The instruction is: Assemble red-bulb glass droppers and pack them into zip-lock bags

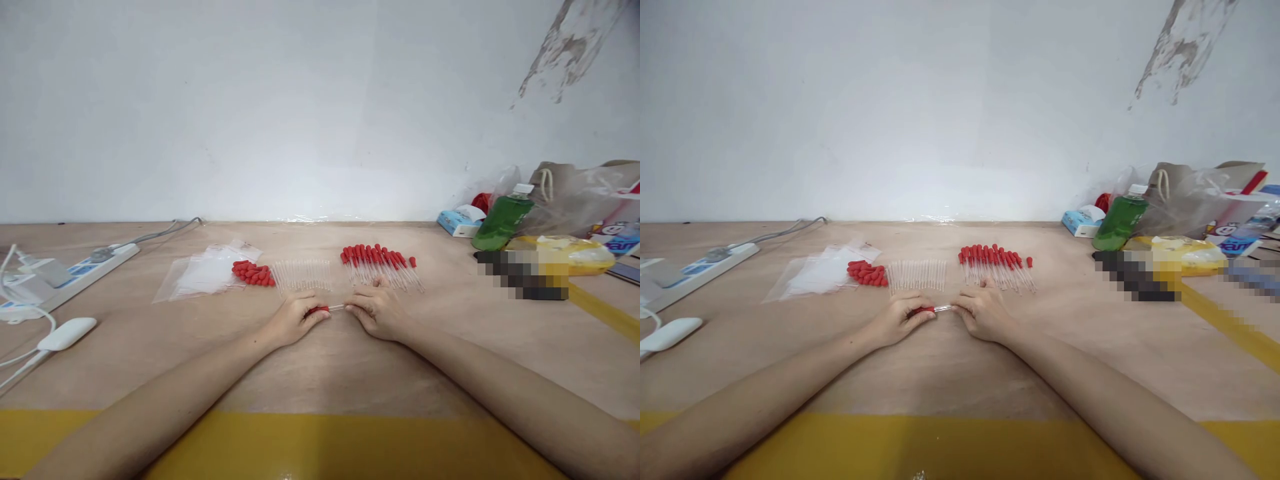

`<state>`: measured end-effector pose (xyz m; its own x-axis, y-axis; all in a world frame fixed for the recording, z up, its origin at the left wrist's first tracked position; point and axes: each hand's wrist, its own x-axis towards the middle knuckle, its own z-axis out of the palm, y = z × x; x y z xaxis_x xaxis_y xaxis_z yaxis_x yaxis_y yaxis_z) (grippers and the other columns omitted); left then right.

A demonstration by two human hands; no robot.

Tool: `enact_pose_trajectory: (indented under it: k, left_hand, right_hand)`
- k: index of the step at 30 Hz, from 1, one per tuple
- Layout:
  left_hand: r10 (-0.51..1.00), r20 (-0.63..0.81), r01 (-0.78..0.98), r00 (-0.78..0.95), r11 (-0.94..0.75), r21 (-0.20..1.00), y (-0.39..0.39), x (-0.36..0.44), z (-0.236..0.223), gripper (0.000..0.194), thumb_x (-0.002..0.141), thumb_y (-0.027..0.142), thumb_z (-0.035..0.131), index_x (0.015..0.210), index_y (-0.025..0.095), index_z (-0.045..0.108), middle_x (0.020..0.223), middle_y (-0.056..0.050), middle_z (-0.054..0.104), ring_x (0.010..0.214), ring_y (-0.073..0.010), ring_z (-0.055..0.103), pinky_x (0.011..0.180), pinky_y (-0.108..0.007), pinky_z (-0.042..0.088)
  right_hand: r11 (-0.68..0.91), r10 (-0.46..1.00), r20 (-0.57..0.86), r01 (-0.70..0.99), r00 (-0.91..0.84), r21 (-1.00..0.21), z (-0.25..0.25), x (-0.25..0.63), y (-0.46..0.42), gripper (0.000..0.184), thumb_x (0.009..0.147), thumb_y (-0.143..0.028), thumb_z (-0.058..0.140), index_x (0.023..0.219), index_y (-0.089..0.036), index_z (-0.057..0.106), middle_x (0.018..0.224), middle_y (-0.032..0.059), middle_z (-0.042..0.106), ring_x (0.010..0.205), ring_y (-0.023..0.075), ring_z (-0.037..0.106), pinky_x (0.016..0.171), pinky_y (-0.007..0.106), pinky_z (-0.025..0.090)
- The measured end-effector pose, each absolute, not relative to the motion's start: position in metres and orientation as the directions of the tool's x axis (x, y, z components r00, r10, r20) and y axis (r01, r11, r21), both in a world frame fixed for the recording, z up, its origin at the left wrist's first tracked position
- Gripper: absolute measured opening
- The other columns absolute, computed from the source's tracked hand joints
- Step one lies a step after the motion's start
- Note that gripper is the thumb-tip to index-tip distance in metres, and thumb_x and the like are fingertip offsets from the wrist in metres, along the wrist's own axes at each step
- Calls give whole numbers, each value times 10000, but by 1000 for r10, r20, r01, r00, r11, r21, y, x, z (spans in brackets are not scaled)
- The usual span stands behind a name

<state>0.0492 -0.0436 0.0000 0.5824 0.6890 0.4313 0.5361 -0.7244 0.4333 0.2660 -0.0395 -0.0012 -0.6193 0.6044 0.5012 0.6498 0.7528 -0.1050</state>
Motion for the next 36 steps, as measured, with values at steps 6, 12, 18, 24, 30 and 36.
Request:
enact_pose_trajectory:
  k: [6, 12, 18, 24, 30, 36]
  left_hand:
    - [663, 439, 550, 606, -748, 370, -44, 49, -2, 195, 839, 295, 466, 822, 159, 606, 747, -31, 562, 683, -136, 509, 627, -242, 391]
    - [659, 461, 552, 594, -751, 362, -41, 49, -4, 189, 841, 288, 457, 832, 167, 602, 745, -33, 563, 680, -139, 508, 624, -249, 394]
    - [694, 429, 556, 578, -720, 415, -35, 42, 2, 222, 807, 336, 512, 956, 186, 580, 834, -33, 571, 707, -140, 525, 633, -246, 419]
    - [770, 470, 637, 432, -629, 446, -27, 27, -2, 333, 773, 345, 548, 1061, 183, 510, 791, -5, 531, 597, -111, 484, 584, -242, 418]
    - [750, 440, 636, 494, -657, 405, -26, 27, -1, 203, 787, 273, 529, 958, 171, 567, 721, -4, 533, 597, -108, 485, 574, -234, 400]
    - [743, 429, 624, 513, -667, 408, -24, 24, -2, 149, 800, 271, 512, 855, 160, 596, 706, -8, 518, 604, -102, 484, 577, -227, 402]
  right_hand:
    - [716, 670, 437, 679, -601, -163, -2, 255, -43, 287, 865, -279, 368, 749, -198, 617, 664, 9, 634, 567, 113, 457, 709, 312, 226]
    - [649, 751, 337, 729, -568, -219, 6, 245, -47, 297, 866, -264, 359, 682, -189, 580, 612, 1, 612, 527, 106, 427, 702, 296, 269]
    - [650, 756, 292, 728, -586, -221, 18, 248, -47, 264, 853, -262, 387, 681, -183, 571, 653, 25, 611, 584, 124, 487, 670, 281, 310]
    - [308, 942, 94, 718, -323, -623, 23, 265, -11, 261, 820, -269, 397, 657, -157, 567, 669, 37, 640, 544, 113, 535, 525, 222, 355]
    - [94, 994, 10, 821, -107, -563, 37, 246, 23, 257, 746, -264, 451, 555, -153, 581, 643, 65, 641, 608, 154, 579, 566, 244, 384]
    - [0, 971, 229, 955, 71, -297, 21, 215, 41, 267, 752, -332, 432, 753, -144, 621, 774, 107, 648, 771, 240, 589, 766, 384, 316]
